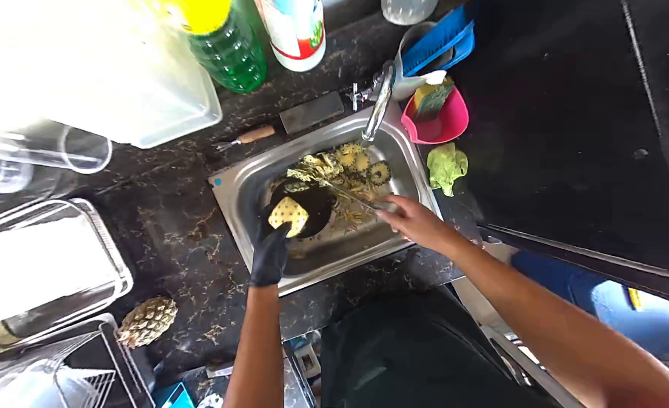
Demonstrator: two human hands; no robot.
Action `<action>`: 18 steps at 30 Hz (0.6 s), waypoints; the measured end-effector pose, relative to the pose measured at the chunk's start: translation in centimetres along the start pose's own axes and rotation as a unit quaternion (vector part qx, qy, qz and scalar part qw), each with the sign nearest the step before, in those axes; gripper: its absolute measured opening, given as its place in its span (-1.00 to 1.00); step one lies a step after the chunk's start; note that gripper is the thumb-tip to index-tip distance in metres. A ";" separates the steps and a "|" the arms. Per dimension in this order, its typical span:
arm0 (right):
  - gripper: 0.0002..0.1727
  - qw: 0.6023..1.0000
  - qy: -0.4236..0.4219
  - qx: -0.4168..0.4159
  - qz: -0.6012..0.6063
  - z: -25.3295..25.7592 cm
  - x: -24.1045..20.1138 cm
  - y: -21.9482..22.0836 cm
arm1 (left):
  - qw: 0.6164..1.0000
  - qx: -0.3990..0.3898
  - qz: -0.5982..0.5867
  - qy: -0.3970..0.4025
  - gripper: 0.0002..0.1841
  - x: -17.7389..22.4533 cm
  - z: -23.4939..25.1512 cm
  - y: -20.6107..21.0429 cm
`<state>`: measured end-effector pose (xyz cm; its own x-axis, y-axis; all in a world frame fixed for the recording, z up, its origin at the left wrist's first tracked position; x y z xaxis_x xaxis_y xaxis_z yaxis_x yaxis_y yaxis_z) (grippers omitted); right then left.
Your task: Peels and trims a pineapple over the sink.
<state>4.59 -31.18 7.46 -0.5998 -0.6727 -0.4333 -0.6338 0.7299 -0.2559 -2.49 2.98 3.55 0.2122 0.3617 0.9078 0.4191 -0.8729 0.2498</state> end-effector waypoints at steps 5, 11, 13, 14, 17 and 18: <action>-0.16 0.993 0.112 -0.017 0.017 -4.4 3.1 2.5 | 0.973 -0.076 -0.192 -0.104 -0.36 2.4 -6.8 1.3; -0.36 0.995 -0.047 -0.087 -0.003 -7.5 0.7 4.0 | 0.978 -0.106 -0.147 -0.103 -0.11 2.7 -12.4 6.5; -0.27 0.993 -0.068 -0.058 -0.073 -8.4 0.3 3.8 | 0.982 -0.114 -0.124 -0.090 -0.07 3.0 -13.9 8.0; -0.21 0.988 -0.094 -0.040 -0.117 -9.2 0.0 3.6 | 0.984 -0.108 -0.112 -0.089 -0.13 3.2 -14.8 8.7; -0.01 0.955 -0.171 -0.026 -0.243 -12.0 -0.6 3.4 | 0.990 -0.027 -0.089 -0.104 -0.65 2.9 -17.9 9.1; 0.02 0.944 -0.189 -0.020 -0.271 -12.6 -0.7 3.4 | 0.991 -0.004 -0.064 -0.115 -0.73 2.7 -18.8 9.0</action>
<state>-3.29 -29.77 17.76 0.0299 -0.8495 -0.5268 -0.8195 0.2809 -0.4994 -14.79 -10.09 14.56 0.3531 0.5343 0.7680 0.4496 -0.8168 0.3616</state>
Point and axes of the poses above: each hand's wrist, its own z-axis towards the middle knuckle, its own y-axis out of the palm, x = y × z, the point moved 3 cm from there along z, towards the middle knuckle, and after that the axes turned 14 degrees about y, right-handed, at the moved point
